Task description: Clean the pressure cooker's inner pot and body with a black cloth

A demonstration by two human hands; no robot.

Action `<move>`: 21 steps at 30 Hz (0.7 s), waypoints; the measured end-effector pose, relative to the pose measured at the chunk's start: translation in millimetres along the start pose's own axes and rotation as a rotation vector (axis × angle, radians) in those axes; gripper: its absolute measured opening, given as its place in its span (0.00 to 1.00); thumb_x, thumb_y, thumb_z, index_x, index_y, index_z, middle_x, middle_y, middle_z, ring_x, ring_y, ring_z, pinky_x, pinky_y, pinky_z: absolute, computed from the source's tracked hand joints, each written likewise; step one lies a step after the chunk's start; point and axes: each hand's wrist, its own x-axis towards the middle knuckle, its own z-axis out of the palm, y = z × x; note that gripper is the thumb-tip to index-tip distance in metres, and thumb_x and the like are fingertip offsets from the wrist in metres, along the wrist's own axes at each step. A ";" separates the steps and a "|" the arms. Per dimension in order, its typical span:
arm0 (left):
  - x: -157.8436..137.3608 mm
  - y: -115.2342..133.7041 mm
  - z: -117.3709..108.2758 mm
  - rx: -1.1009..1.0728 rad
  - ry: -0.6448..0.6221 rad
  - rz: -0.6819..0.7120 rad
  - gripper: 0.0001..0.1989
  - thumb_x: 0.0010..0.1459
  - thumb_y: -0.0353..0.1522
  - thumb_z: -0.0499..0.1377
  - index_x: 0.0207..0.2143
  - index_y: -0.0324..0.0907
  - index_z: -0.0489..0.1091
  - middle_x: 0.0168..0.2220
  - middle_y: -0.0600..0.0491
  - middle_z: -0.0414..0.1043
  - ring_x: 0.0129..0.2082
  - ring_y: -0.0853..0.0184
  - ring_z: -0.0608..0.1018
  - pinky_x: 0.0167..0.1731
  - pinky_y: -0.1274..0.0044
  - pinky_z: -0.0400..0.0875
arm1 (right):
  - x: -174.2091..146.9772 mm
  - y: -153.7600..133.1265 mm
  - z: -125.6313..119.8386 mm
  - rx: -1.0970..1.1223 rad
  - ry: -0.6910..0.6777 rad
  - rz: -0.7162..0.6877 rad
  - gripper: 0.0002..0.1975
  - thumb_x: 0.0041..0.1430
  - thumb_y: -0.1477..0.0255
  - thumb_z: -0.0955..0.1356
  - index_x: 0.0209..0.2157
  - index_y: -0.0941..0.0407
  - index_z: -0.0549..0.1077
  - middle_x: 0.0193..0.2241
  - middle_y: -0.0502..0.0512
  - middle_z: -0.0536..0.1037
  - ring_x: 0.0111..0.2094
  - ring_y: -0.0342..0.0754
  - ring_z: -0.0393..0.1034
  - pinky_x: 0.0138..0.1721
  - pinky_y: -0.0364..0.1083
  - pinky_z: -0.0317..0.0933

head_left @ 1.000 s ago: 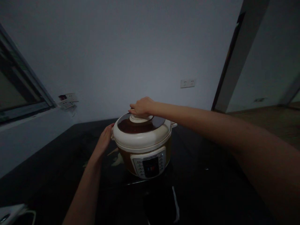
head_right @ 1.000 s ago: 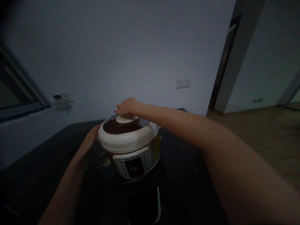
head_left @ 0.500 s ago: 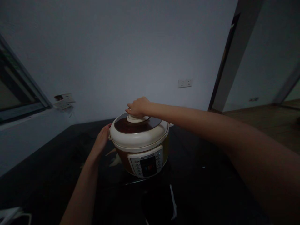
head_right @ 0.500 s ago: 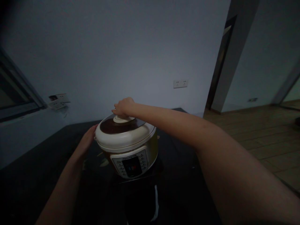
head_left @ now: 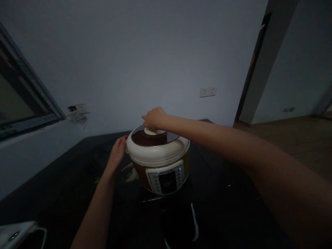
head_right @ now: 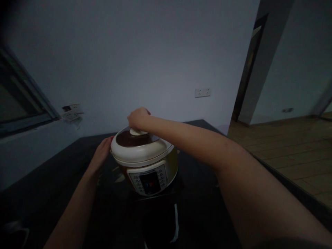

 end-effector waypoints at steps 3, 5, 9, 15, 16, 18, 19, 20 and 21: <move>3.2 1.9 -2.9 -0.015 0.046 -0.001 0.24 0.59 0.46 0.51 0.48 0.38 0.69 0.51 0.42 0.72 0.52 0.57 0.73 0.53 0.66 0.65 | 1.4 -8.0 -0.8 -0.001 0.024 -0.026 0.18 0.64 0.74 0.60 0.52 0.60 0.72 0.49 0.69 0.76 0.49 0.60 0.73 0.42 0.56 0.68; 6.9 5.2 -2.5 -0.032 0.056 0.007 0.24 0.60 0.45 0.49 0.48 0.37 0.69 0.52 0.41 0.72 0.52 0.57 0.73 0.52 0.67 0.66 | 3.3 -11.0 1.6 -0.008 0.034 -0.038 0.17 0.64 0.77 0.60 0.49 0.61 0.74 0.48 0.69 0.77 0.49 0.58 0.73 0.43 0.54 0.68; 12.8 10.7 4.9 -0.034 0.041 0.012 0.23 0.61 0.44 0.48 0.46 0.37 0.70 0.47 0.43 0.75 0.47 0.57 0.76 0.49 0.65 0.69 | 7.3 -12.3 7.3 -0.030 0.054 -0.046 0.15 0.64 0.79 0.60 0.46 0.63 0.76 0.46 0.71 0.78 0.48 0.56 0.73 0.43 0.52 0.67; 10.1 7.1 12.7 -0.022 0.026 0.022 0.24 0.63 0.42 0.43 0.45 0.37 0.71 0.46 0.42 0.75 0.48 0.58 0.75 0.51 0.64 0.66 | 12.4 -13.3 10.0 -0.071 0.048 -0.038 0.15 0.64 0.79 0.61 0.46 0.62 0.76 0.46 0.70 0.78 0.47 0.58 0.74 0.40 0.54 0.69; 9.9 6.3 12.4 -0.026 0.021 0.025 0.24 0.63 0.42 0.42 0.45 0.37 0.71 0.47 0.42 0.75 0.48 0.58 0.75 0.51 0.64 0.66 | 13.2 -13.7 10.1 -0.077 0.046 -0.038 0.15 0.64 0.79 0.61 0.46 0.62 0.76 0.46 0.70 0.78 0.47 0.58 0.74 0.40 0.54 0.69; 10.7 5.0 11.2 -0.034 0.008 0.028 0.22 0.62 0.40 0.43 0.44 0.37 0.71 0.48 0.42 0.74 0.50 0.58 0.74 0.52 0.65 0.65 | 14.7 -14.0 10.3 -0.088 0.044 -0.039 0.15 0.64 0.79 0.61 0.45 0.62 0.77 0.46 0.69 0.78 0.47 0.59 0.74 0.41 0.55 0.69; 11.6 4.4 10.5 -0.037 0.002 0.029 0.22 0.62 0.40 0.44 0.44 0.37 0.71 0.49 0.42 0.74 0.50 0.58 0.74 0.52 0.66 0.65 | 15.3 -14.0 10.4 -0.094 0.044 -0.040 0.15 0.63 0.79 0.61 0.45 0.62 0.77 0.45 0.69 0.78 0.47 0.59 0.74 0.41 0.55 0.69; 12.6 3.7 10.0 -0.040 -0.003 0.029 0.22 0.62 0.39 0.44 0.45 0.37 0.71 0.50 0.42 0.73 0.51 0.58 0.74 0.52 0.66 0.65 | 15.8 -13.7 10.3 -0.100 0.044 -0.040 0.15 0.63 0.79 0.61 0.45 0.62 0.77 0.45 0.69 0.79 0.47 0.59 0.74 0.41 0.55 0.68; 13.7 3.0 9.5 -0.042 -0.007 0.028 0.22 0.61 0.40 0.44 0.46 0.37 0.71 0.50 0.42 0.73 0.51 0.58 0.74 0.52 0.66 0.65 | 16.2 -13.1 10.0 -0.106 0.044 -0.041 0.15 0.63 0.79 0.61 0.45 0.62 0.77 0.45 0.69 0.79 0.47 0.59 0.74 0.41 0.55 0.68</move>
